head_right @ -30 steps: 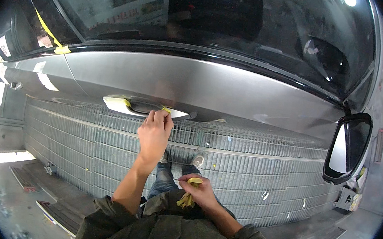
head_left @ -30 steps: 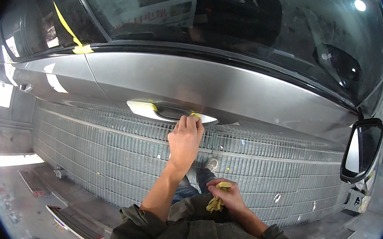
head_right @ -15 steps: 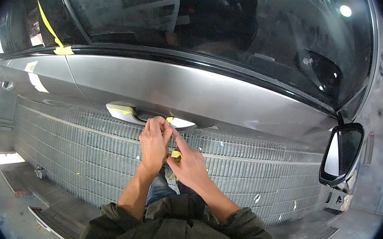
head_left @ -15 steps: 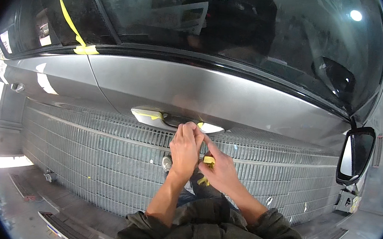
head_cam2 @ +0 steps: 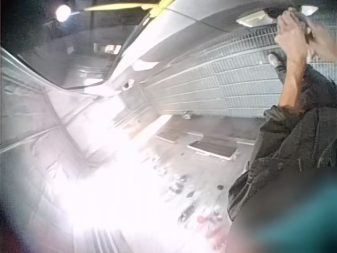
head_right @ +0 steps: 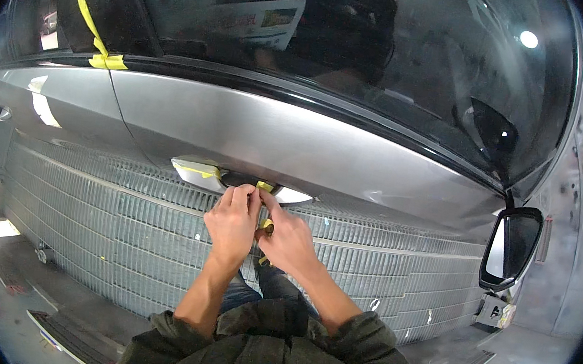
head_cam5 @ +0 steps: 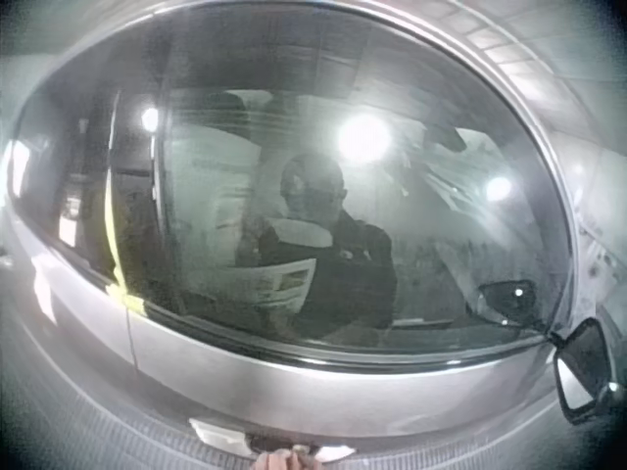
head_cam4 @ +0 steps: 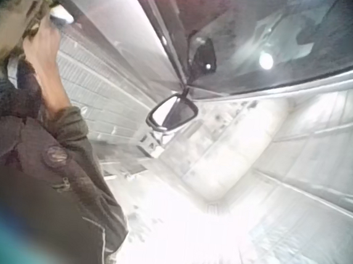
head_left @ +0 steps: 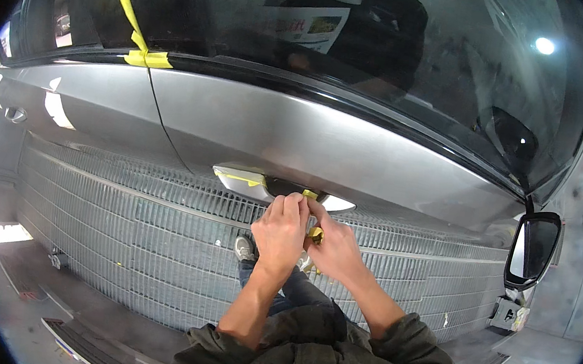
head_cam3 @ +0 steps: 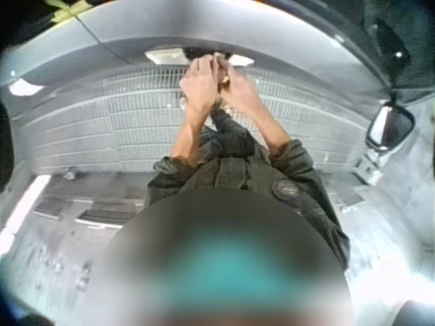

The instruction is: The person applies yellow masking tape around the driver-side door handle and along the door frame of a silver car. They then open the door and continue applying tape to the door edge and interior frame.

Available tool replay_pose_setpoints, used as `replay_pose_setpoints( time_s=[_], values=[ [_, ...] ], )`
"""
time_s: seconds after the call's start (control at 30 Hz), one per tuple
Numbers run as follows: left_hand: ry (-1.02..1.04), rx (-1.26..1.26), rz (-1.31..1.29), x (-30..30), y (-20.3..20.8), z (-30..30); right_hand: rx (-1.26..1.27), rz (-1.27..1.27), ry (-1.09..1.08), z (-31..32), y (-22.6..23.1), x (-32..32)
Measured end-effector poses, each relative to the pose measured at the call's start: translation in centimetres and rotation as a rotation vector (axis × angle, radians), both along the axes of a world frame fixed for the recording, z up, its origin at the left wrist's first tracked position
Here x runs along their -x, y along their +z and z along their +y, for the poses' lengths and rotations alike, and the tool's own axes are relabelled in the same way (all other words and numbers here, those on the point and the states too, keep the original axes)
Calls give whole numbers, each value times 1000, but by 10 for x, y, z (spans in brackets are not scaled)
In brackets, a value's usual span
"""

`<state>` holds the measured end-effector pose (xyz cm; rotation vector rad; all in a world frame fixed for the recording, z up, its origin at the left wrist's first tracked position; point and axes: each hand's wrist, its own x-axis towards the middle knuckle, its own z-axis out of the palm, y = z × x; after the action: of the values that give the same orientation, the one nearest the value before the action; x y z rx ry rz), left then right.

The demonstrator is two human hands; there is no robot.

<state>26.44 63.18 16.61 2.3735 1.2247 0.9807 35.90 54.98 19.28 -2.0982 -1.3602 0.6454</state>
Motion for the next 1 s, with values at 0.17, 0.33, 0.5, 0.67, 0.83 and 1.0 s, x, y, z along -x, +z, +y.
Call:
replay_pose_setpoints(
  time_s=[0.17,0.33,0.5,0.67,0.83,1.0],
  values=[
    [39,80,-108,25,-1,-2,71,-43,3,17,4,6],
    [78,237,-157,47,-25,-5,150,-18,10,28,9,11],
    [100,462,-255,38,-38,-5,221,-37,21,34,16,10],
    [154,919,-613,26,-50,-13,275,-119,40,36,11,11],
    [84,910,-620,23,-67,-16,275,-125,85,39,5,8],
    [94,761,-603,17,-62,-18,285,-127,55,34,7,8]
  ],
)
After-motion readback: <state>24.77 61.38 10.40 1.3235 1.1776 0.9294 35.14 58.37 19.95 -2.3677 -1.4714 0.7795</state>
